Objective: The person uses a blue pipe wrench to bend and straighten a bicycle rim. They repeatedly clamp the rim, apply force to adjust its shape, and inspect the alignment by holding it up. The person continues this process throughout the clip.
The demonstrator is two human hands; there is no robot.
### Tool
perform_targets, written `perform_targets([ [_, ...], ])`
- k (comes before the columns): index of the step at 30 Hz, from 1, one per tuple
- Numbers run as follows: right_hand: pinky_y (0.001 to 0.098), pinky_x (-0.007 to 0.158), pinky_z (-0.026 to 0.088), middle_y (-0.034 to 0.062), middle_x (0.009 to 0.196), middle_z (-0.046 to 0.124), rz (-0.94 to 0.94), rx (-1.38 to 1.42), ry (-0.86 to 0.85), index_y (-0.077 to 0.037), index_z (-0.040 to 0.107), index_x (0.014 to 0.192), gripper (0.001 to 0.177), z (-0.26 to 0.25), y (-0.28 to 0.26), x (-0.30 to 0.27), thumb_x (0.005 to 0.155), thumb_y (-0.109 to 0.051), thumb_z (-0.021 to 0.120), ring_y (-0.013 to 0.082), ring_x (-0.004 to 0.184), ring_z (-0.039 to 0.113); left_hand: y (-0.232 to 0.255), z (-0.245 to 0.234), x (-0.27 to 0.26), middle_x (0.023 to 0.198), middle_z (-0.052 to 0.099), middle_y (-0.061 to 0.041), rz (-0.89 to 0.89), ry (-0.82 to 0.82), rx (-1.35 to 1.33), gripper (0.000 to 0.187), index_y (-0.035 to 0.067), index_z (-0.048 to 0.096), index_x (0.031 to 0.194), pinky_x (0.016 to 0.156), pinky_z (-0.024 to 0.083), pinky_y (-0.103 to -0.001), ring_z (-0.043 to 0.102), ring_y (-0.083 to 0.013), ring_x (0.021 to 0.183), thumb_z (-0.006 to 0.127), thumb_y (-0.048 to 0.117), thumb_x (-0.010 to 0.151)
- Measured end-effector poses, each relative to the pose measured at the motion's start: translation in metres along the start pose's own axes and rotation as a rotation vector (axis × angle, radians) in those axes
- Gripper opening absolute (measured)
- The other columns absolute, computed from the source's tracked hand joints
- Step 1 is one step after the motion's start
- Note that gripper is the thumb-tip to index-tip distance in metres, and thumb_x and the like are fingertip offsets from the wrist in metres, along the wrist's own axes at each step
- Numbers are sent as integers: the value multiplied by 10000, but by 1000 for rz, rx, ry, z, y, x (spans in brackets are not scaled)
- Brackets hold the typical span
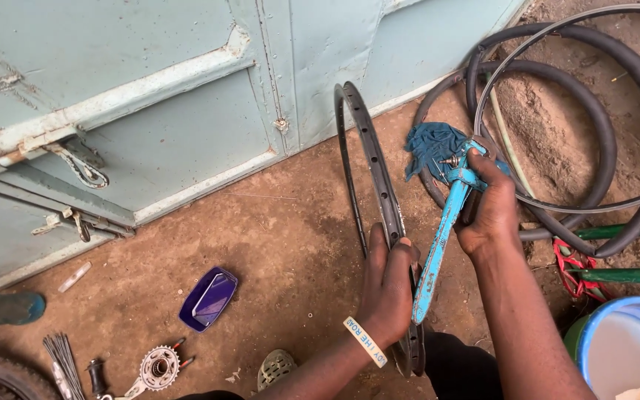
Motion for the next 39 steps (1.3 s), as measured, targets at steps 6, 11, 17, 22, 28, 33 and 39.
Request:
perform_targets([
  [6, 276, 638, 478, -59, 829, 601, 27, -90, 94, -221, 629, 1029, 252, -3, -7, -14, 837, -300, 772, 117, 705, 538, 5, 2, -3, 782, 504, -17, 115, -10, -7, 242, 154, 493, 904, 746, 383, -403, 493, -205, 754, 418, 374, 971],
  [11, 326, 686, 648, -31, 764, 669, 1, 46, -6, -184, 693, 979, 150, -2, -3, 2, 859, -247, 757, 130, 622, 613, 6, 5, -3, 722, 462, -7, 157, -36, 7, 174, 156, 460, 910, 675, 351, -409, 427, -190, 674, 436, 315, 975],
  [17, 304, 605, 582, -59, 773, 716, 18, 49, -32, -225, 705, 908, 86, -24, -1, 25, 885, -299, 744, 119, 609, 642, 11, -5, 5, 716, 513, 1, 114, -48, 108, 202, 159, 544, 1002, 548, 363, -369, 462, -153, 602, 439, 332, 1001],
  [22, 291, 566, 460, -63, 745, 637, -87, 87, -89, -239, 719, 1077, 196, -37, -62, -21, 889, -269, 673, 105, 626, 588, 43, -32, 8, 607, 508, 32, 202, -26, 177, 159, 151, 599, 897, 467, 369, -337, 442, -128, 502, 640, 262, 1003],
  [28, 262, 601, 459, 90, 896, 632, -268, 306, -584, -54, 712, 945, 409, -20, -91, -110, 991, -457, 652, 170, 722, 573, 85, -43, -9, 547, 384, 69, 216, -232, 581, 552, 241, 546, 1511, 433, 381, -274, 386, -93, 437, 498, 393, 983],
  [33, 372, 581, 472, 95, 776, 564, -127, -35, -310, -140, 583, 1116, 239, -62, -4, -114, 1080, -373, 540, 242, 674, 572, 59, -38, -6, 639, 443, 64, 139, -425, 877, 313, 178, 555, 838, 434, 339, -230, 401, -75, 496, 494, 443, 993],
  [39, 452, 447, 568, 235, 800, 641, -308, -344, -137, 9, 567, 1126, 238, -79, 13, -139, 992, -177, 628, 335, 632, 657, 74, -31, -26, 632, 508, -35, 229, -418, 1004, 420, 133, 499, 745, 557, 363, -401, 501, -212, 585, 552, 485, 968],
])
Point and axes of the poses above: each hand's wrist, its own x-axis towards the middle knuckle, its own z-axis out of the palm, y = z × x, the point moved 8 cm from there along x, towards the middle knuckle
